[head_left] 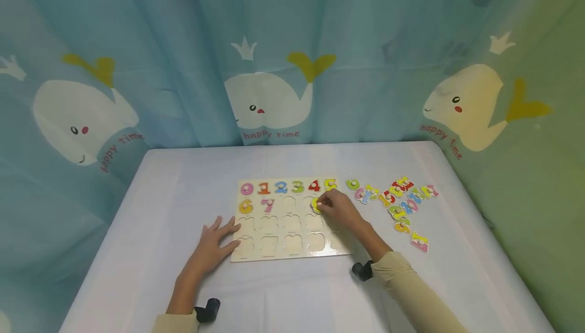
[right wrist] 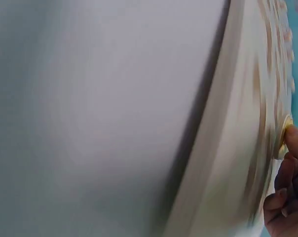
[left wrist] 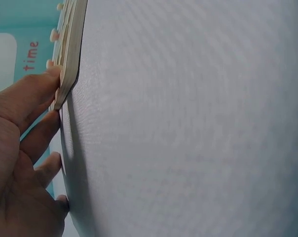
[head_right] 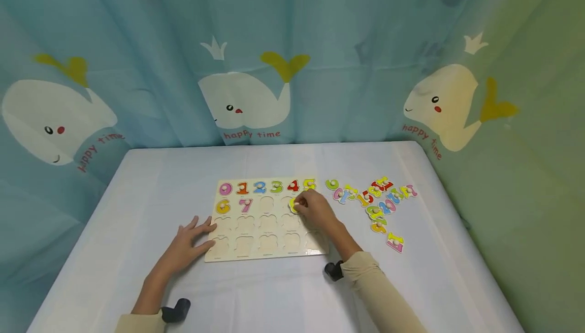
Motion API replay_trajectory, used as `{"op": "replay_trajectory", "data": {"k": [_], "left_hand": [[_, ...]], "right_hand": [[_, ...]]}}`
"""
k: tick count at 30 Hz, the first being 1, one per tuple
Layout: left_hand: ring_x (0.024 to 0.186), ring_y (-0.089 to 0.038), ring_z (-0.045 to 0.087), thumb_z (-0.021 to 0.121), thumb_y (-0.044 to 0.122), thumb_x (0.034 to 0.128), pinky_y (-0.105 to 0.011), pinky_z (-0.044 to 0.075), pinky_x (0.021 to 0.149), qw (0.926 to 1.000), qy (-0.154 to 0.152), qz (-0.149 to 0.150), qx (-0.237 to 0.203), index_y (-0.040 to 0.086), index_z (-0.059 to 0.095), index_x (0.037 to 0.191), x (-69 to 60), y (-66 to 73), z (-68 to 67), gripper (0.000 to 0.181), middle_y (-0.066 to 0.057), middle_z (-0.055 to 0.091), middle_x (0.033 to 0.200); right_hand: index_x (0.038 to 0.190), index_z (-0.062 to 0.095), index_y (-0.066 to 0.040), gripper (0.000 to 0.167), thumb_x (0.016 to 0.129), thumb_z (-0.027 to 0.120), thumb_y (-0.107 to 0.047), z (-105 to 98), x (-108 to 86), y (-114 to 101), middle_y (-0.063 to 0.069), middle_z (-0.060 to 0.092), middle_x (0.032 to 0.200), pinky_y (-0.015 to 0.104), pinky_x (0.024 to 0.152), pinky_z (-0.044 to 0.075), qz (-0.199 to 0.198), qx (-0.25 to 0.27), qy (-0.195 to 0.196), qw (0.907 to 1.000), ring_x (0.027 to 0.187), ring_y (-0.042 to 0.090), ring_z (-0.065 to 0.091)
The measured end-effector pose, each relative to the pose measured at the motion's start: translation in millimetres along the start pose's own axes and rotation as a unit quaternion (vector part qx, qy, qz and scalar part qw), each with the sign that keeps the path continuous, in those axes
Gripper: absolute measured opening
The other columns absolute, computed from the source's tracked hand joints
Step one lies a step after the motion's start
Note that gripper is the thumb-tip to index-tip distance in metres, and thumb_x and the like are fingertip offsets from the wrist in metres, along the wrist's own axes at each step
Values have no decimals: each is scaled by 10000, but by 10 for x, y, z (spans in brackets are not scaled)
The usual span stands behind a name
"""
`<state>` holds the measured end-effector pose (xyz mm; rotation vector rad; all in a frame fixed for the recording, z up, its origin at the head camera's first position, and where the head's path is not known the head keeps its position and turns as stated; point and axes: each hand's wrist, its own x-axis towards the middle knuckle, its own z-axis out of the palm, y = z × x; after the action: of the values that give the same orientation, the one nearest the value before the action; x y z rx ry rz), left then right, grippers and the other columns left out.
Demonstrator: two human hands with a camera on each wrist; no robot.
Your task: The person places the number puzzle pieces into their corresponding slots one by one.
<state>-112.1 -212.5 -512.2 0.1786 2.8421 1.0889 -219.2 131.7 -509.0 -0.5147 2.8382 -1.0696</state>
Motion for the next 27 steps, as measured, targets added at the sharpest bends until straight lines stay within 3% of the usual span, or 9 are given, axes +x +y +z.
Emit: {"op": "replay_trajectory", "data": {"k": [5,9,18,22,25,27], "left_hand": [[1369,-418,180,702,215,843,-600,-9,1087,10000,-66,-50,12,53,587,1275,-1,14,7,476,-149,427,1413],[1368,-420,182,703,218,844,-598,-6,1089,10000,-30,-46,36,52,585,1278,-8,10,-9,480,-160,426,1413],[1374,-409,170,704,217,842,-580,-19,1096,9998,-82,-179,29,52,588,1274,4,31,-18,476,-145,424,1417],[1378,-402,166,703,222,845,-575,-24,1097,9996,-91,-245,43,56,592,1272,0,34,-19,472,-132,420,1422],[1380,-398,162,700,227,849,-571,-27,1098,9996,-119,-237,38,60,589,1276,2,30,-21,472,-126,415,1426],[1380,-399,164,700,230,849,-571,-23,1099,9997,-117,-220,68,63,587,1279,6,26,-26,475,-127,416,1426]], "right_hand": [[866,681,-102,106,827,732,-186,343,148,-264,-61,564,757,256,628,442,-60,-19,-113,9999,696,94,495],[867,682,-105,127,829,730,-216,488,230,-428,-59,583,755,238,594,439,-141,-185,-24,9997,671,79,505],[871,638,-151,155,840,712,-283,572,297,-482,-73,619,756,238,523,429,-108,-988,21,9950,603,68,501],[910,646,-138,151,859,695,-272,579,320,-455,-63,606,794,229,559,445,-177,-727,-150,9971,646,74,498],[1043,670,-128,209,883,669,-262,501,288,-429,-59,589,813,242,596,445,-175,-390,-356,9985,685,91,499],[1149,649,-107,287,899,650,-248,412,254,-390,-45,582,812,258,593,451,-276,-432,-229,9984,695,105,510]]}}
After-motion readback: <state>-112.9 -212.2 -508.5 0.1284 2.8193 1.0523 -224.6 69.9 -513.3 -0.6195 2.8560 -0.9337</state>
